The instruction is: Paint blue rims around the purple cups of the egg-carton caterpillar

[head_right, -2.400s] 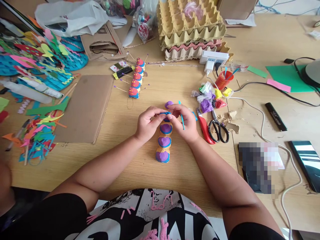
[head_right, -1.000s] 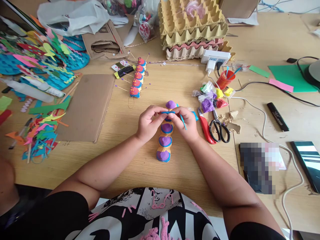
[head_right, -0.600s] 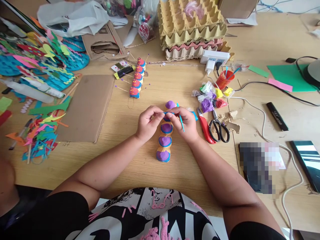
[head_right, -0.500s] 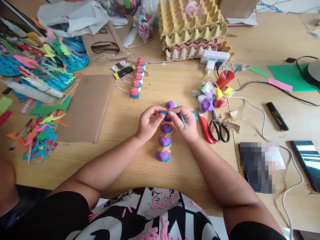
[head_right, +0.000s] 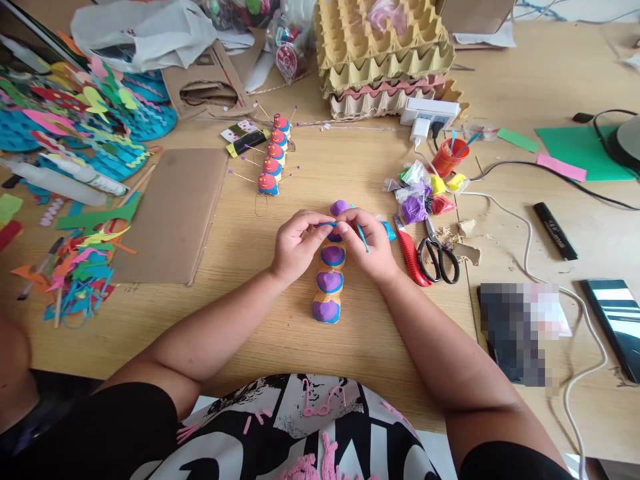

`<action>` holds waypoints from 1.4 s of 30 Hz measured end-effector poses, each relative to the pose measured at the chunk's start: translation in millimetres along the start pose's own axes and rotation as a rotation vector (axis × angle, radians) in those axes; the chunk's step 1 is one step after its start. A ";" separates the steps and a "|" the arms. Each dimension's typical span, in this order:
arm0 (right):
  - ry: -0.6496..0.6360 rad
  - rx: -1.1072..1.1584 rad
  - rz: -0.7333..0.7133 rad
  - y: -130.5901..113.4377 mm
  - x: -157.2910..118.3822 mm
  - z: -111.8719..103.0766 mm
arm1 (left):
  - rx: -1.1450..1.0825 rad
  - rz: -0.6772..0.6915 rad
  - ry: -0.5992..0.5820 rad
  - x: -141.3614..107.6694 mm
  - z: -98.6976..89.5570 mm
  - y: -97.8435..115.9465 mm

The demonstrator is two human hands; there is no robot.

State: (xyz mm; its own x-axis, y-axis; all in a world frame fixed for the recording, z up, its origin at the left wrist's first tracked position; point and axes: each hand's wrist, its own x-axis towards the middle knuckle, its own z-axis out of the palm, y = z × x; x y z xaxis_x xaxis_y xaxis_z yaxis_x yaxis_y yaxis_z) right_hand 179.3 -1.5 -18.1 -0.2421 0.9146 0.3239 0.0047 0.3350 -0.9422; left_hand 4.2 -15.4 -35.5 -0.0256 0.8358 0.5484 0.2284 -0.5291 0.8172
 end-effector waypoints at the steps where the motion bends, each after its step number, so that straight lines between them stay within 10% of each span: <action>1: 0.004 -0.021 -0.008 -0.8 -0.2 0.3 | -0.003 0.006 0.003 0.0 0.0 0.3; 23: -0.014 -0.068 -0.043 -0.7 -2.9 2.4 | -0.004 -0.082 0.015 -1.6 -0.4 -0.3; 34: 0.314 0.205 0.070 23.9 6.3 -3.9 | -0.142 -0.256 0.215 -0.1 0.7 -2.3; 42: 0.197 0.291 0.133 21.9 7.8 -3.0 | -0.176 -0.228 0.227 0.9 1.2 -4.2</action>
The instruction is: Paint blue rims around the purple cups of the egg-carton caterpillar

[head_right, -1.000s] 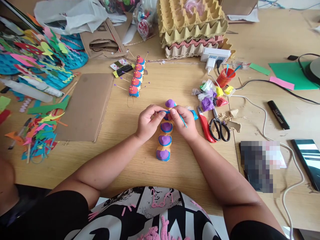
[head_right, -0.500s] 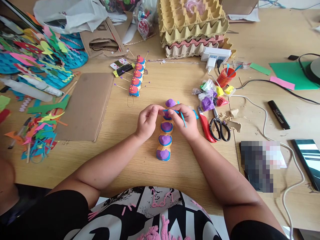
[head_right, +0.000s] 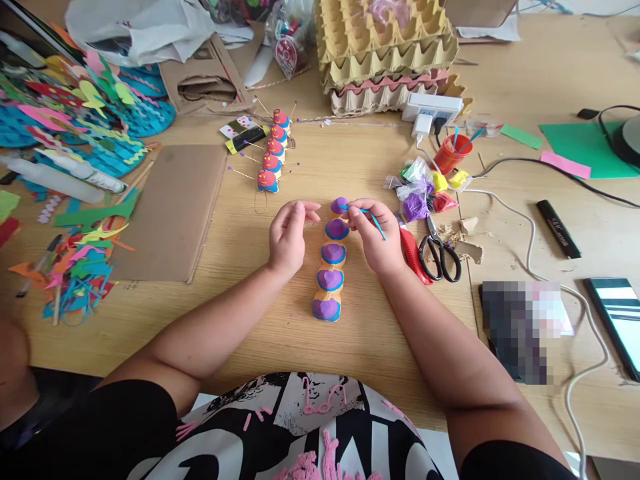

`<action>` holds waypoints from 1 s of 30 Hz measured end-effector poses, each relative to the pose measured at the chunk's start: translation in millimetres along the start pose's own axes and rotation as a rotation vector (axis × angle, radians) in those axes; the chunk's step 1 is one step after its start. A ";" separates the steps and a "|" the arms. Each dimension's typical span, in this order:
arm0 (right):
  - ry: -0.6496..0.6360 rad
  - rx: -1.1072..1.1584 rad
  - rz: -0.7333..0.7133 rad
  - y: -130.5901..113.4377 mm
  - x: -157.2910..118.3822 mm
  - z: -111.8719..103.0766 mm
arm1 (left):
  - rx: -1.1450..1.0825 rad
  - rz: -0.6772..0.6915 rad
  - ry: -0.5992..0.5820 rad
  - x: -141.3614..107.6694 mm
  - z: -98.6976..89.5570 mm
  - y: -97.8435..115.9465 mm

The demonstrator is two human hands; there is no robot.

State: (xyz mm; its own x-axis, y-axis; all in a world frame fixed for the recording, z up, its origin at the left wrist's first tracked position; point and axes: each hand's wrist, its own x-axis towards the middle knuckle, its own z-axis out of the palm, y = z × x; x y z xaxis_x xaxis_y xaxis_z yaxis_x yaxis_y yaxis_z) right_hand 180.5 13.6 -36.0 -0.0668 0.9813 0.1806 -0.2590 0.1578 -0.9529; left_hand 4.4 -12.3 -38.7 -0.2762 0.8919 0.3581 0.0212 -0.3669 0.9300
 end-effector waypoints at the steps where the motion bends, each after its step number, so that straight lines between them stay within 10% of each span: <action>1: -0.003 -0.006 0.003 0.4 0.0 -0.5 | 0.001 0.003 -0.009 0.0 0.3 0.3; 14: -0.129 -0.293 -0.073 -19.2 -8.1 7.1 | 0.213 0.343 -0.326 -0.8 -1.9 3.1; 30: -0.141 -0.207 -0.077 -10.2 -8.8 2.7 | 0.059 0.163 -0.163 -0.9 0.2 -7.5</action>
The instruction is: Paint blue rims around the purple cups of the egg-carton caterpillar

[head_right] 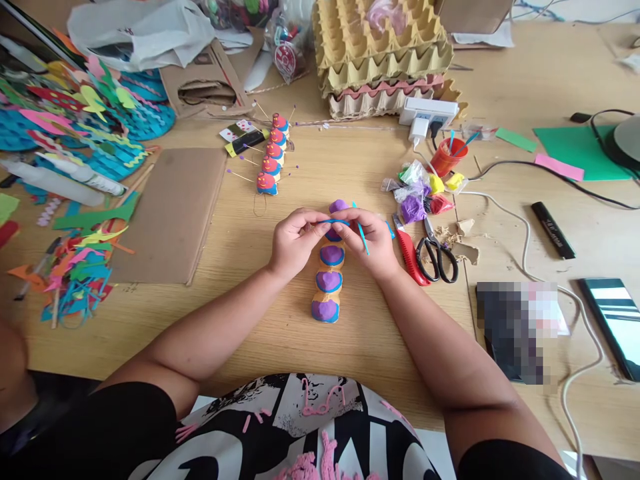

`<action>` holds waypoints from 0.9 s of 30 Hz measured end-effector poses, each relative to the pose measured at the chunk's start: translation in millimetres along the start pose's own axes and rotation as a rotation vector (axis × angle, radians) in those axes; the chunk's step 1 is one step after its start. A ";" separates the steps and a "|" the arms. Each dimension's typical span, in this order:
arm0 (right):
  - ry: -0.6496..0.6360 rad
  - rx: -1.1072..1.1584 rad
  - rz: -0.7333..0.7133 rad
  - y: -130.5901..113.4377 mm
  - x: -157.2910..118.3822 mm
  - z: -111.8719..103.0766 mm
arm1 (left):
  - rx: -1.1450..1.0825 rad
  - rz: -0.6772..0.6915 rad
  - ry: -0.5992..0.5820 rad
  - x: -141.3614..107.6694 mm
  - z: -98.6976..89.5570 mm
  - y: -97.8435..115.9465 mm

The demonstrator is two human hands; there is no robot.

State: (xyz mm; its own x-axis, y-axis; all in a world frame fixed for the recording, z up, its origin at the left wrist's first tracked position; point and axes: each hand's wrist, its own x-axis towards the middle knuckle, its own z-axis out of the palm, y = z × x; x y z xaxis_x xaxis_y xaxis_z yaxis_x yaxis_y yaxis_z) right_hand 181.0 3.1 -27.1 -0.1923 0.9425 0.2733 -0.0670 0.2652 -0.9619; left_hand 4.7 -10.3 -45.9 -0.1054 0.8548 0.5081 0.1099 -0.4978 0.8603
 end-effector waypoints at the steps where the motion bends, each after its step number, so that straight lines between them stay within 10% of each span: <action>1: 0.010 0.000 0.000 -0.9 0.0 0.4 | 0.010 0.007 0.003 0.2 -0.3 0.3; 27: 0.033 -0.013 0.022 -8.1 0.7 2.9 | -0.065 -0.108 -0.054 -1.6 1.2 5.0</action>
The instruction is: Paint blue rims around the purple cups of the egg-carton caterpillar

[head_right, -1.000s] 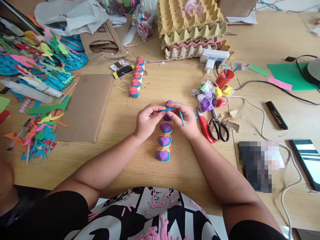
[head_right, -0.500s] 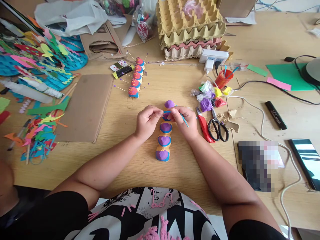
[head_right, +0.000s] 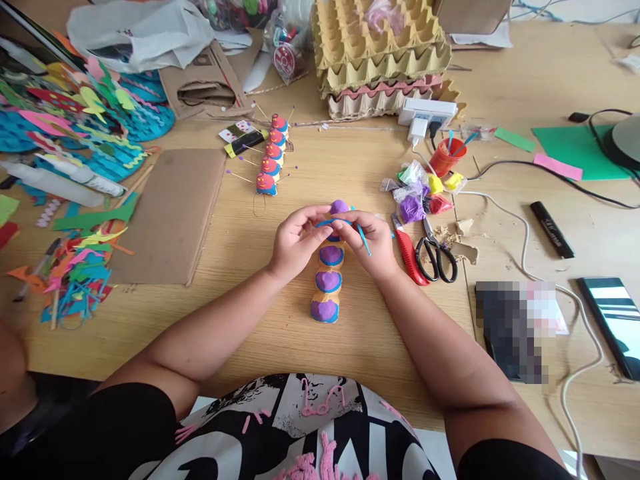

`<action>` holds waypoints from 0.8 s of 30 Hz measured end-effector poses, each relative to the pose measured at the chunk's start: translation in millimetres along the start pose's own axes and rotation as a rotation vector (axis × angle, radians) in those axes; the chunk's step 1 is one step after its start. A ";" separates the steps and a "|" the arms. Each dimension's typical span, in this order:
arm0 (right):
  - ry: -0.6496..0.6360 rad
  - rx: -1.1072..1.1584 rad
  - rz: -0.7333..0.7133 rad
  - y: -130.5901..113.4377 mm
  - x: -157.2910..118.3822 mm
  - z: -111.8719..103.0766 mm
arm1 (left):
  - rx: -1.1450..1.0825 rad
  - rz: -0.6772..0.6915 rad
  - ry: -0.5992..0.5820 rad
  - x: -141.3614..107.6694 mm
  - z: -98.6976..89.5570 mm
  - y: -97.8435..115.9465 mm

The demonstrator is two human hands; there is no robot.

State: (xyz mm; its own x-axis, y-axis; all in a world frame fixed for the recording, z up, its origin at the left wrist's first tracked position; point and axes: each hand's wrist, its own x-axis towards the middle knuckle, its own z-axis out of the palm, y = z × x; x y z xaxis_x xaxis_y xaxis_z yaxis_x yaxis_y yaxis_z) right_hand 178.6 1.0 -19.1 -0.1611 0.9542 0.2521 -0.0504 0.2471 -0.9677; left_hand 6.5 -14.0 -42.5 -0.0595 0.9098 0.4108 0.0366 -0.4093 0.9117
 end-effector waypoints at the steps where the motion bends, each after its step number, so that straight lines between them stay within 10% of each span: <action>1: -0.008 -0.003 0.004 -0.5 0.3 0.1 | -0.012 0.004 -0.010 -0.1 0.4 -0.6; 24: -0.065 -0.031 -0.016 -4.0 -4.0 2.3 | 0.154 0.022 0.040 2.7 -5.6 6.6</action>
State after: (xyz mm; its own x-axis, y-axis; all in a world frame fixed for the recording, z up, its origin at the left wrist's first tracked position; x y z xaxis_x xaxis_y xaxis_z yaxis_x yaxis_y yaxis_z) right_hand 177.2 -4.2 -16.2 -0.2246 0.9372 0.2667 -0.0233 0.2684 -0.9630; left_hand 1.0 -14.6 -35.4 -0.0964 0.8961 0.4332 0.1910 -0.4105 0.8916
